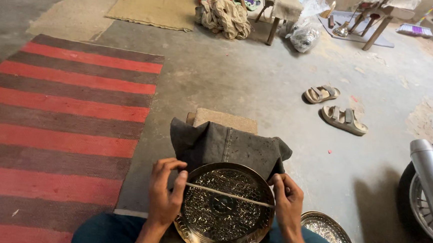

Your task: The person sits cross-legged on the floor with an ornate brass plate resting on a cloth cushion on their lap. They hold a chisel against the plate's engraved surface and strike it with a wooden mallet, repositioning the chisel repeatedly to work the decorative pattern, occasionally pausing to reposition the plate or tool.

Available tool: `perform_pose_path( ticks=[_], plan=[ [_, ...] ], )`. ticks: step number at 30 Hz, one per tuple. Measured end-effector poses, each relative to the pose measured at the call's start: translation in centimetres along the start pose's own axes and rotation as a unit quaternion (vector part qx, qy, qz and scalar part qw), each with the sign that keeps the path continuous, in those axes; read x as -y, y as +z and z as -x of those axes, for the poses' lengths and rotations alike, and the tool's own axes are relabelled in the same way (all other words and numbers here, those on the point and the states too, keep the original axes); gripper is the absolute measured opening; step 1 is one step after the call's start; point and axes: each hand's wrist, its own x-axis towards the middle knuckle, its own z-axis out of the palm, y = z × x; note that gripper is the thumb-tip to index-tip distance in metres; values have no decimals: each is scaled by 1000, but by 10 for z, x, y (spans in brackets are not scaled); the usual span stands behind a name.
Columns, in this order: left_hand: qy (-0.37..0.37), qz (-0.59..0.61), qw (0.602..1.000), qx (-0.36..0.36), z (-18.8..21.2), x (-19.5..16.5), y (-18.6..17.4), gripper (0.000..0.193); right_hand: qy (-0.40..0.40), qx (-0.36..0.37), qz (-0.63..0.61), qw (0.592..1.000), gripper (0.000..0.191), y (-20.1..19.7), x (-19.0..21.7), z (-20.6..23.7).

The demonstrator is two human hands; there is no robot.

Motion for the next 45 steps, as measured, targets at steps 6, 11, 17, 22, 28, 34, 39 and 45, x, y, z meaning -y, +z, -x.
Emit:
perform_pose_path(
  ticks=[6,11,17,22,28,34,39,45],
  plan=[
    [-131,-105,985,-28,77,22,-51,14,28,151,258,954,18,-71,20,14],
    [-383,-216,861,255,169,57,-53,29,-26,260,87,961,21,-97,40,35],
    [-328,-242,696,591,224,34,10,53,54,377,-41,924,26,-33,58,47],
    [-260,-225,724,598,224,9,-11,74,26,422,-95,901,30,23,69,49],
    [-343,-295,633,629,188,-15,-126,68,-82,448,40,890,30,44,75,52],
    [-492,-386,644,439,162,-40,-234,87,-144,446,35,883,28,55,63,52],
    [-378,-156,902,139,175,-61,-202,76,-154,415,22,896,30,57,52,56],
    [-411,-92,900,107,158,-70,-123,67,-179,377,33,908,32,61,43,59]
  ],
)
